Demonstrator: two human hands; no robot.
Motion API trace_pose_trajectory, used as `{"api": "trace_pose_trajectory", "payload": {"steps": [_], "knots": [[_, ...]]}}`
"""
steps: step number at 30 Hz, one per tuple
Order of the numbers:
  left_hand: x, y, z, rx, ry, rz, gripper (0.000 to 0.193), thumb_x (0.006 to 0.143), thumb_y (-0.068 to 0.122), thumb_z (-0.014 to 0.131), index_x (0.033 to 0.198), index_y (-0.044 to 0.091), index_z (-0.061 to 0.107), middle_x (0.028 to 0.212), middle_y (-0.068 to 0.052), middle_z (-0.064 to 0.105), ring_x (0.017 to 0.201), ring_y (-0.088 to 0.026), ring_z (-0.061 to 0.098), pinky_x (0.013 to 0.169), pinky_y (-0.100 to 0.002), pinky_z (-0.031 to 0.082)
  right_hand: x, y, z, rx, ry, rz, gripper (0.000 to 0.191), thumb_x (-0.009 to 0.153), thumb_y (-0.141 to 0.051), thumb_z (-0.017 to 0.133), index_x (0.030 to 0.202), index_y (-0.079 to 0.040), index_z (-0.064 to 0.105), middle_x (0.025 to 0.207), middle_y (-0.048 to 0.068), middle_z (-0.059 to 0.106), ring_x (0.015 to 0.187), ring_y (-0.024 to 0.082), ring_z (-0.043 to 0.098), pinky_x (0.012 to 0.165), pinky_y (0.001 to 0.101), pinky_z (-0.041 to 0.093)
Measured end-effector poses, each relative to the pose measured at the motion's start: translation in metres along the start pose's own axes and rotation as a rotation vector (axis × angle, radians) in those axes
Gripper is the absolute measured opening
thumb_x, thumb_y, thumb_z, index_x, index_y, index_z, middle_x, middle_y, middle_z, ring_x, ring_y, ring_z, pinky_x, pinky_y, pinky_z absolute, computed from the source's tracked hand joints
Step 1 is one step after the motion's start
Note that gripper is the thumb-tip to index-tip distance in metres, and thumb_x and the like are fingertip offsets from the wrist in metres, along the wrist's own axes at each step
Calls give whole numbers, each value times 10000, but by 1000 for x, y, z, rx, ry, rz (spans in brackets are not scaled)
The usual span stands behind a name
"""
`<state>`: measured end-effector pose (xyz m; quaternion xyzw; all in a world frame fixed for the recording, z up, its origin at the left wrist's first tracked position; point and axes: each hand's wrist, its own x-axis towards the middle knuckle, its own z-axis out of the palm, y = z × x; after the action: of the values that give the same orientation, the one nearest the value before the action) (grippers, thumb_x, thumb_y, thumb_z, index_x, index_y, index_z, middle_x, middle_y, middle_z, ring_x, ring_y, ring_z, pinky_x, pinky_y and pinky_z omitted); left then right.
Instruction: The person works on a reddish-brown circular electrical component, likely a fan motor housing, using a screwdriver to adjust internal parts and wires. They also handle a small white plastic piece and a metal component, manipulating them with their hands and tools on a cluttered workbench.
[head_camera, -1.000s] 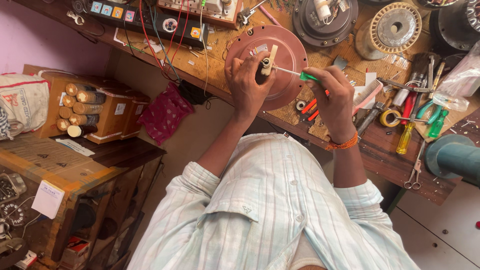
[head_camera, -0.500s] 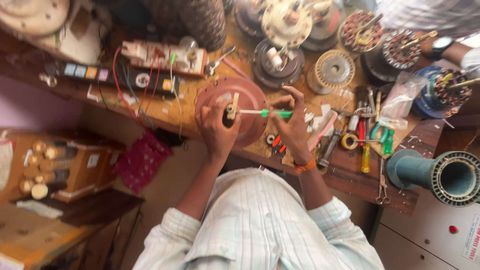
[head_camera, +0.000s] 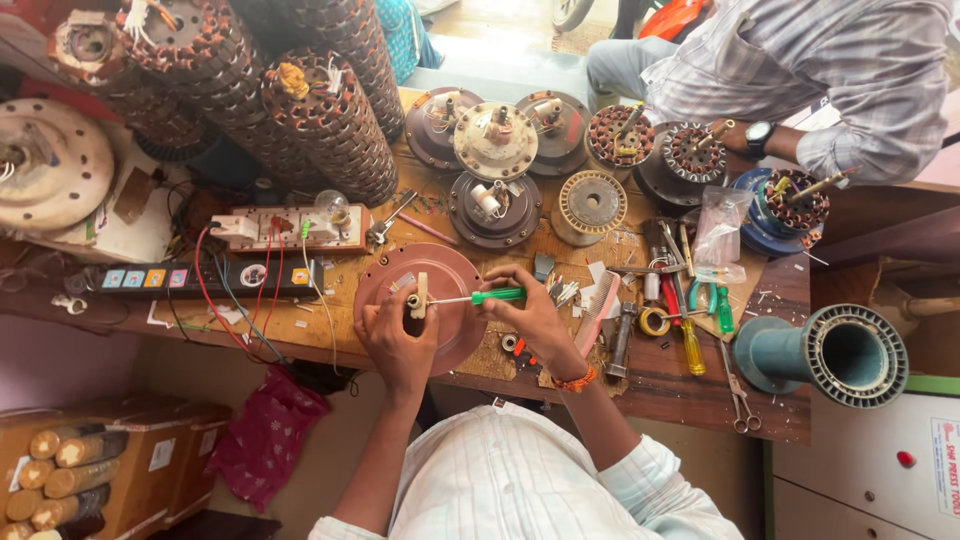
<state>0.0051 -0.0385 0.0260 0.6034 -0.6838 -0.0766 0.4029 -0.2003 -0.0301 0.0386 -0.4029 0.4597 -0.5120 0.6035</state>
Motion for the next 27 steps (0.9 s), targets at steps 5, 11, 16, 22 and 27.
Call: {"api": "trace_pose_trajectory", "payload": {"steps": [5, 11, 16, 22, 27], "knots": [[2, 0, 3, 6, 44, 57, 410, 778, 182, 803, 1170, 132, 692, 1072, -48, 698, 1012, -289, 603, 968, -439, 393, -5, 1, 4, 378, -28, -24, 469, 872, -55, 738, 1288, -63, 520, 1277, 107, 654, 1243, 213, 640, 1082, 381, 542], [1, -2, 5, 20, 8, -27, 398, 751, 196, 832, 1125, 135, 711, 992, -78, 700, 933, -293, 592, 986, -469, 413, -2, 7, 19, -29, 249, 59, 357, 965, -51, 708, 1288, 21, 573, 1150, 220, 732, 1089, 315, 714, 961, 446, 611], [-3, -7, 11, -37, 29, 35, 409, 824, 197, 804, 1209, 136, 679, 1131, -96, 702, 1140, -325, 613, 1079, -479, 400, -9, 8, 12, 58, 82, -260, 584, 886, -16, 727, 1385, -51, 425, 1306, 72, 649, 1246, 211, 655, 1050, 353, 555], [-2, -4, 10, 29, 0, 3, 380, 813, 199, 809, 1170, 132, 698, 1072, -64, 718, 998, -309, 613, 1088, -512, 377, -10, 10, 21, -62, 183, -162, 496, 924, -42, 739, 1352, -45, 488, 1198, 148, 757, 1134, 235, 732, 981, 371, 603], [-1, 2, 12, 47, 52, 49, 382, 830, 194, 793, 1187, 123, 680, 1116, -62, 719, 1105, -305, 634, 1120, -517, 358, -9, 5, 20, -42, 241, -118, 522, 930, -107, 767, 1373, -91, 491, 1240, 67, 698, 1170, 185, 687, 1026, 349, 557]]}}
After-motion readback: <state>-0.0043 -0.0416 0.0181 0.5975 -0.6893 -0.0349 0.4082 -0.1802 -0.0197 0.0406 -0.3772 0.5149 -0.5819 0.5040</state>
